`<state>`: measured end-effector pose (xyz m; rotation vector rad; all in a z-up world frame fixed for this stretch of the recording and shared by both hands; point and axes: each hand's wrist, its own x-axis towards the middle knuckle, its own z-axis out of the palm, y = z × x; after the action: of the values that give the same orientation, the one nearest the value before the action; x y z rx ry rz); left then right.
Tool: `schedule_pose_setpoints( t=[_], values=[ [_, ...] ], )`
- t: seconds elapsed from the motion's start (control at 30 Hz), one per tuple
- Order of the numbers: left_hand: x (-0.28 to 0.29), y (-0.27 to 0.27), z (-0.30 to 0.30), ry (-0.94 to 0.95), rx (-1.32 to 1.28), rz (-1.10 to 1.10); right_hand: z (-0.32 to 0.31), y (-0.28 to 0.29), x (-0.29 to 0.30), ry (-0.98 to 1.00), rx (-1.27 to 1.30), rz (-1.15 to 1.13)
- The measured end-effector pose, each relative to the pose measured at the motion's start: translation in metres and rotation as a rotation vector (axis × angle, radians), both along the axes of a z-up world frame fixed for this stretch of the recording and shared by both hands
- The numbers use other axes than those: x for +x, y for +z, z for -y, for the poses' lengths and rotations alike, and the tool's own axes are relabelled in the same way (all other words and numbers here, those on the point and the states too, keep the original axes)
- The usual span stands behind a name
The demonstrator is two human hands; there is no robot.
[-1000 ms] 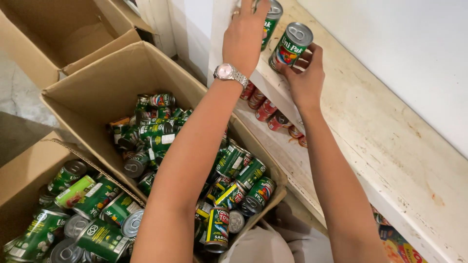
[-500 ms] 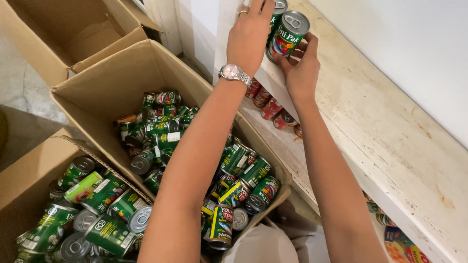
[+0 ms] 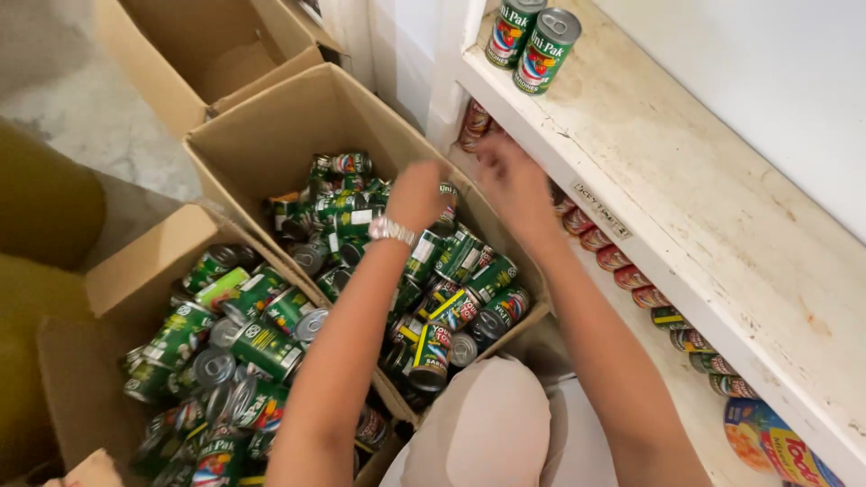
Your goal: The person is taking canned goods out of boxes and organizing them neatly onto a grocery store shelf.
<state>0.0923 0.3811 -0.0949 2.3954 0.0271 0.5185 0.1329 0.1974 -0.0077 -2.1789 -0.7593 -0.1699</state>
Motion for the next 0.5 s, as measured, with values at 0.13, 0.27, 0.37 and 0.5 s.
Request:
schedule_pose_setpoints(
  t=[0.13,0.27,0.37,0.5],
  values=[
    [-0.037,-0.062,0.01,0.052,0.116,-0.426,0.009,-0.074,-0.03,0.088,-0.152,-0.128],
    [-0.074,-0.107,0.021,0.285,0.294,-0.491,0.017,-0.117,-0.044,-0.153,-0.544,-0.054],
    [-0.101,-0.079,0.021,0.398,0.356,-0.47,0.003,-0.115,-0.055,-0.219,-0.731,-0.245],
    [-0.128,-0.055,0.022,0.494,0.323,-0.453,0.0,-0.15,-0.053,-0.248,-0.623,-0.193]
  ],
)
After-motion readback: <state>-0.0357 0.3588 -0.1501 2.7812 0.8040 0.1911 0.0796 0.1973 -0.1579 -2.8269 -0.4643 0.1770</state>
